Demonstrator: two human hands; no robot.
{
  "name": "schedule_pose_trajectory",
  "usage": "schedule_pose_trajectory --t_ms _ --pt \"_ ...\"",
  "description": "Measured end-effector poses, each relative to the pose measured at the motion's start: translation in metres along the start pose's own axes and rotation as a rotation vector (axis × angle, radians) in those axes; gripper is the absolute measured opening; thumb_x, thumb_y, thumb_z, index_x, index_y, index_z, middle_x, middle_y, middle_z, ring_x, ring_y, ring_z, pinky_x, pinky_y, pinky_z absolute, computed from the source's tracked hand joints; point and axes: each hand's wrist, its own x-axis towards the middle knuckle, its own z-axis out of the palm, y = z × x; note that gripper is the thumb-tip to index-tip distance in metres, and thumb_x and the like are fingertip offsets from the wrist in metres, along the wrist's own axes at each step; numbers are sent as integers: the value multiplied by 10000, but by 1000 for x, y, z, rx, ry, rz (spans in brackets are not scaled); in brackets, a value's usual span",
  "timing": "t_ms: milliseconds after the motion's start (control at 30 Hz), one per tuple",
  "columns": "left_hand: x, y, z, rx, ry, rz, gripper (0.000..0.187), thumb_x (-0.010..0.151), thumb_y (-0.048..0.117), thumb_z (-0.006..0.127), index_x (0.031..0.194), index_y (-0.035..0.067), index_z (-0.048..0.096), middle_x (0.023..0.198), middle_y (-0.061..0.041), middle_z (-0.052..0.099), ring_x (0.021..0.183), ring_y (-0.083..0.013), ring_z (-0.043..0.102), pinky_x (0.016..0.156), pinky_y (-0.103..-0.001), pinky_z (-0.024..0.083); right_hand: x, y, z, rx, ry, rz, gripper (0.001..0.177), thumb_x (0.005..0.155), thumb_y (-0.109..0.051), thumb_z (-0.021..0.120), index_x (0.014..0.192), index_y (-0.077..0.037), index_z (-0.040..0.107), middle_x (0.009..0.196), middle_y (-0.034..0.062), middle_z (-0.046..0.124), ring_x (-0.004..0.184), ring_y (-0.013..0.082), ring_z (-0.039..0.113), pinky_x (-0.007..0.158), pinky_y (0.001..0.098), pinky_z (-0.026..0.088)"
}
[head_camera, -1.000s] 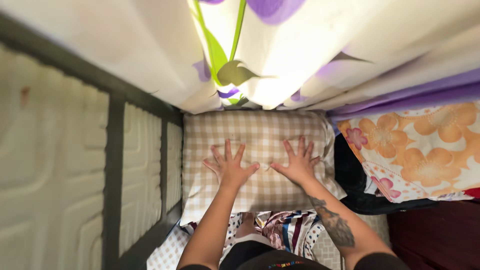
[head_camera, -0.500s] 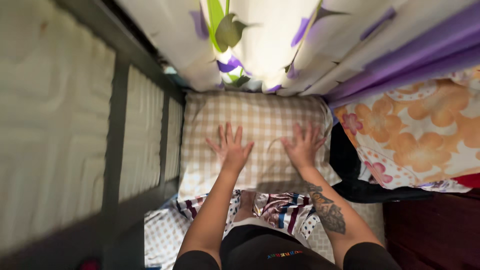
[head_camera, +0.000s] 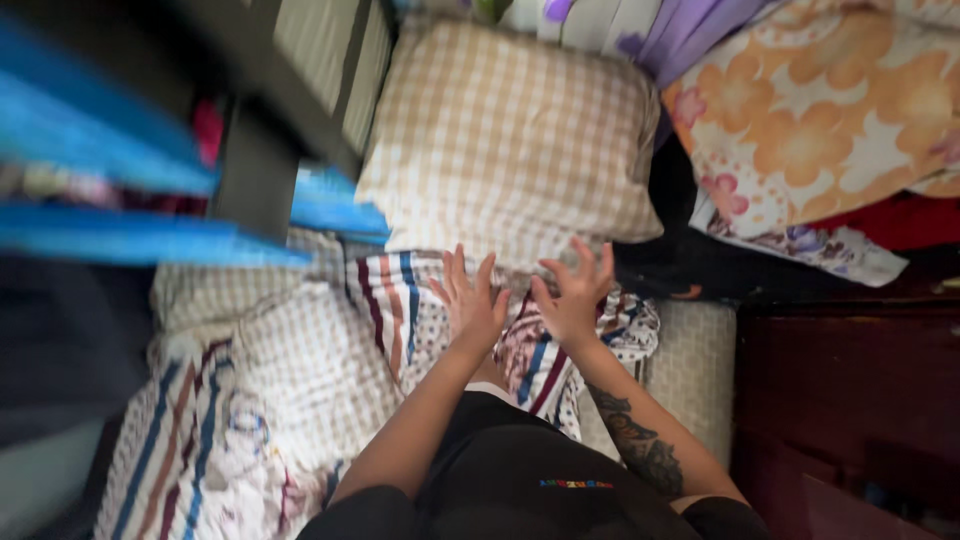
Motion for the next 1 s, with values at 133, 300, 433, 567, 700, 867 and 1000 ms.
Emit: schedule_pose_trajectory --t_ms 133,300,433,567,700,867,1000 --pt "-81 -15 -28 87 -52 -130 688 829 296 764 1456 191 500 1612 -257 172 1514 -501 47 1095 -814 23 -69 -36 0 13 -65 -70 206 853 -242 799 1037 -160 753 1491 133 467 1466 510 161 1160 644 163" --pt "-163 -66 -57 136 -100 -288 566 826 275 769 1358 204 589 1601 -197 247 1527 -475 53 1113 -813 18 -133 -97 45 144 -217 -179 206 844 -231 786 1033 -157 750 1429 117 538 1439 510 255 1127 642 244" --pt "-222 -143 -60 94 -106 -441 508 801 211 743 1301 227 657 1574 -147 338 1545 -456 116 1128 -796 86 -194 -132 114 235 -417 -318 266 836 -263 777 1070 -140 746 1298 113 628 1353 502 404 1067 625 326" --pt "-296 -247 -38 20 -224 -728 513 835 250 723 1339 231 630 1569 -94 390 1499 -447 194 1124 -747 201 -272 -131 224 311 -679 -262 286 845 -299 754 1071 -125 735 1145 110 730 1196 419 574 1011 534 453" --pt "-365 -346 -23 -33 -244 -961 459 850 322 721 1296 232 662 1493 -108 482 1437 -379 345 1169 -554 316 -336 -139 314 94 -940 -201 308 836 -319 770 1042 -91 749 1028 153 744 1063 388 615 874 495 502" --pt "-429 -456 -4 -228 -286 -1282 490 909 374 653 1347 155 629 1432 -157 542 1269 -350 582 1063 -446 478 -392 -142 413 24 -1332 471 309 1000 -257 553 1170 -50 706 1081 159 772 839 247 724 755 365 568" --pt "-466 -505 23 -284 -205 -1290 508 910 389 643 1343 123 635 1396 -169 572 1253 -353 578 1049 -445 474 -434 -139 464 261 -1284 850 559 891 -56 596 1439 -17 491 1372 148 588 827 211 699 665 287 586"
